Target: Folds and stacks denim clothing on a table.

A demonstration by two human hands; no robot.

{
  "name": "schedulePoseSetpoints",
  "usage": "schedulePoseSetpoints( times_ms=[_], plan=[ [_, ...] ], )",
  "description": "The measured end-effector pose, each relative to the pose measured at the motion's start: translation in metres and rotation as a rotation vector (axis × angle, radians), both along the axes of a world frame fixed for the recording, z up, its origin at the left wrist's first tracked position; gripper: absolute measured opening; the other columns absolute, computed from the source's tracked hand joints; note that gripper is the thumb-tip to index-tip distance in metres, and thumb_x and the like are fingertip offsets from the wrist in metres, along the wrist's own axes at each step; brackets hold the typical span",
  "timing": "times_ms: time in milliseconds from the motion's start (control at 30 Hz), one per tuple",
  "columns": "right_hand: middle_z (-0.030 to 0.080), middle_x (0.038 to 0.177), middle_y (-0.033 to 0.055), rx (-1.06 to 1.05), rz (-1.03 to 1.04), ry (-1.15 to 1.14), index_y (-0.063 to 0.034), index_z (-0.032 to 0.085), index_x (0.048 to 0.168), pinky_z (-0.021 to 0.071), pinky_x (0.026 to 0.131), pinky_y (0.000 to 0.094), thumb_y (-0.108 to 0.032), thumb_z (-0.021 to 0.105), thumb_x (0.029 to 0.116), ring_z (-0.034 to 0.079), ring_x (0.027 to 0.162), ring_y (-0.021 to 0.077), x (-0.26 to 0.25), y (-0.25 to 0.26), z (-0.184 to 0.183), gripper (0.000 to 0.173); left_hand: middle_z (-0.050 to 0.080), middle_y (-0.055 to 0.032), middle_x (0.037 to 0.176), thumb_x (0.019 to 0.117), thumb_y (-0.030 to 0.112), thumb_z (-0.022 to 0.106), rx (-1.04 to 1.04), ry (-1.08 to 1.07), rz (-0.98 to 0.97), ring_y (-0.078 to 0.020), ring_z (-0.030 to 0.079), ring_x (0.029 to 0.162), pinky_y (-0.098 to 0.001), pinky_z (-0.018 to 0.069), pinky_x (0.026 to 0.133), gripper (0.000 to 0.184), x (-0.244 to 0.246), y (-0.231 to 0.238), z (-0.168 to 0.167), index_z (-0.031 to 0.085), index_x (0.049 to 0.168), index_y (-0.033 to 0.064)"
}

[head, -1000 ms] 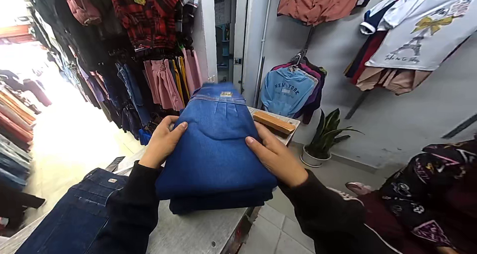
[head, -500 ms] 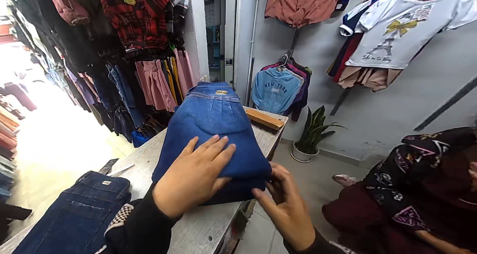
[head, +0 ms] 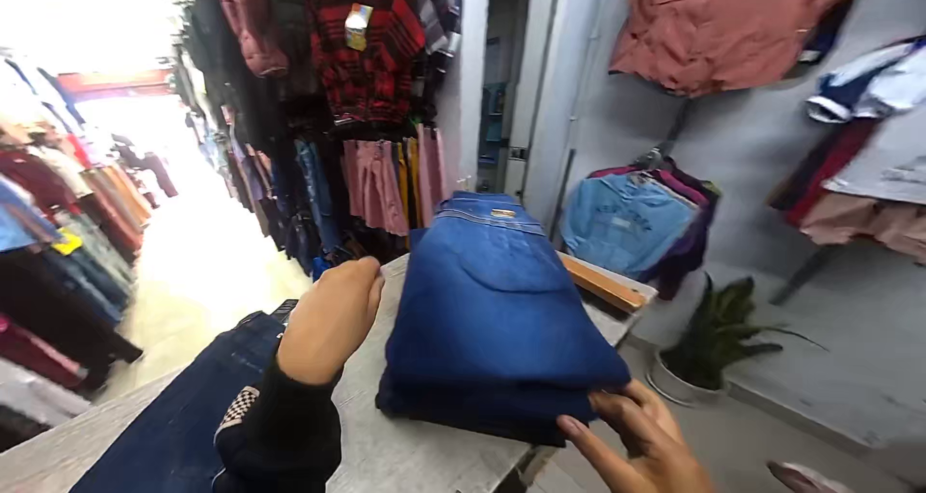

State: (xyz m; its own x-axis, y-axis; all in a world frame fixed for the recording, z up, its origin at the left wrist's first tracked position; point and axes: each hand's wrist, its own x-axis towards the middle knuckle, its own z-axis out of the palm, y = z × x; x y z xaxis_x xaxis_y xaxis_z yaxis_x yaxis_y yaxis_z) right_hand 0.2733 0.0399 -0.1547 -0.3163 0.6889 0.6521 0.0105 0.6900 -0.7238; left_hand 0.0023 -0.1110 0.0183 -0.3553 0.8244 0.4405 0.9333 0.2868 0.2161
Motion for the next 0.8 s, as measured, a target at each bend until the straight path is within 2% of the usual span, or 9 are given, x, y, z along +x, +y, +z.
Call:
schedulePoseSetpoints(
  times_ms=[67,167,267,333,400,467,567,633,800],
  plan=[
    [0.061,0.115,0.0109,-0.052,0.052,0.038,-0.0057,0.067,0.077,0.0578,0.08,0.0179,-0.011,0.08,0.0716,0.064,0.098,0.0022,0.0,0.003,0.007,0.015,0.07,-0.0176,0.088,0.1056,0.02,0.054,-0.352,-0.259,0.109,-0.0322,0.07,0.081,-0.0552,0.0571,0.078,0.026,-0.011,-0.007,0.003,0.07,0.103,-0.0005],
    [0.066,0.095,0.0013,-0.079,0.126,0.071,-0.006,0.068,0.078,0.0575,0.072,0.0162,-0.003,0.075,0.0736,0.065,0.082,-0.0004,-0.001,0.005,0.009,0.009,0.068,-0.0123,0.079,0.1017,0.011,0.06,-0.56,-0.53,-0.151,-0.0172,0.065,0.068,-0.0376,0.0556,0.071,0.02,-0.019,-0.009,-0.012,0.069,0.095,-0.006],
    [0.068,0.084,-0.0049,-0.09,0.161,0.085,-0.0079,0.069,0.085,0.0573,0.067,0.0168,-0.004,0.073,0.0786,0.065,0.074,-0.0007,-0.001,0.007,0.007,0.009,0.066,-0.002,0.072,0.0969,0.006,0.063,-0.45,-0.662,-0.269,-0.0046,0.057,0.062,-0.0269,0.0496,0.064,0.012,-0.018,-0.014,-0.03,0.069,0.091,-0.0018],
    [0.068,0.081,-0.0063,-0.107,0.17,0.095,-0.0084,0.068,0.088,0.0578,0.065,0.0176,-0.003,0.071,0.0802,0.065,0.071,-0.0003,-0.001,0.006,0.007,0.011,0.067,-0.001,0.077,0.0987,0.007,0.061,-0.386,-0.742,-0.246,-0.0032,0.059,0.066,-0.0244,0.0508,0.066,0.011,-0.015,-0.023,-0.04,0.069,0.099,-0.0005],
    [0.067,0.08,-0.0069,-0.102,0.169,0.108,-0.009,0.066,0.088,0.0567,0.064,0.0168,-0.003,0.07,0.0809,0.064,0.069,-0.001,0.0,0.006,0.006,0.01,0.066,0.0013,0.077,0.0983,0.011,0.061,-0.305,-0.829,-0.239,-0.0011,0.056,0.064,-0.0214,0.0482,0.062,0.014,-0.009,-0.028,-0.052,0.068,0.104,0.001],
    [0.064,0.08,-0.0045,-0.087,0.17,0.137,-0.0057,0.064,0.083,0.0549,0.064,0.0151,0.001,0.068,0.0786,0.061,0.069,-0.002,-0.004,0.006,0.006,0.009,0.066,0.0007,0.079,0.0991,0.016,0.06,-0.209,-0.914,-0.174,-0.0016,0.056,0.061,-0.0217,0.0467,0.058,0.018,-0.002,-0.03,-0.065,0.067,0.107,0.0014],
    [0.057,0.086,0.0046,-0.03,0.137,0.14,0.0031,0.057,0.077,0.0527,0.07,0.0133,0.001,0.067,0.0746,0.058,0.077,-0.0012,-0.012,0.003,0.009,0.011,0.066,0.0019,0.076,0.0967,0.014,0.062,0.087,-1.004,-0.092,-0.0013,0.055,0.058,-0.0215,0.0466,0.056,0.014,0.006,-0.018,-0.078,0.071,0.101,0.0041],
    [0.053,0.092,0.0114,-0.009,0.132,0.119,0.0078,0.051,0.076,0.0518,0.073,0.014,0.0,0.065,0.0773,0.056,0.083,0.0021,-0.018,0.001,0.014,0.016,0.063,0.004,0.071,0.0971,0.013,0.062,0.223,-1.034,-0.117,-0.0003,0.051,0.055,-0.0195,0.0421,0.053,0.011,0.002,-0.012,-0.078,0.07,0.097,0.0056],
    [0.054,0.094,0.0092,-0.065,0.191,0.076,0.0064,0.047,0.08,0.0478,0.075,0.0151,-0.002,0.059,0.0875,0.053,0.084,0.0007,-0.031,-0.015,0.017,0.017,0.059,0.0054,0.065,0.0986,0.011,0.062,0.182,-1.19,-0.132,0.001,0.048,0.049,-0.0169,0.039,0.047,0.008,-0.016,-0.014,-0.096,0.065,0.096,0.0044]
  ],
)
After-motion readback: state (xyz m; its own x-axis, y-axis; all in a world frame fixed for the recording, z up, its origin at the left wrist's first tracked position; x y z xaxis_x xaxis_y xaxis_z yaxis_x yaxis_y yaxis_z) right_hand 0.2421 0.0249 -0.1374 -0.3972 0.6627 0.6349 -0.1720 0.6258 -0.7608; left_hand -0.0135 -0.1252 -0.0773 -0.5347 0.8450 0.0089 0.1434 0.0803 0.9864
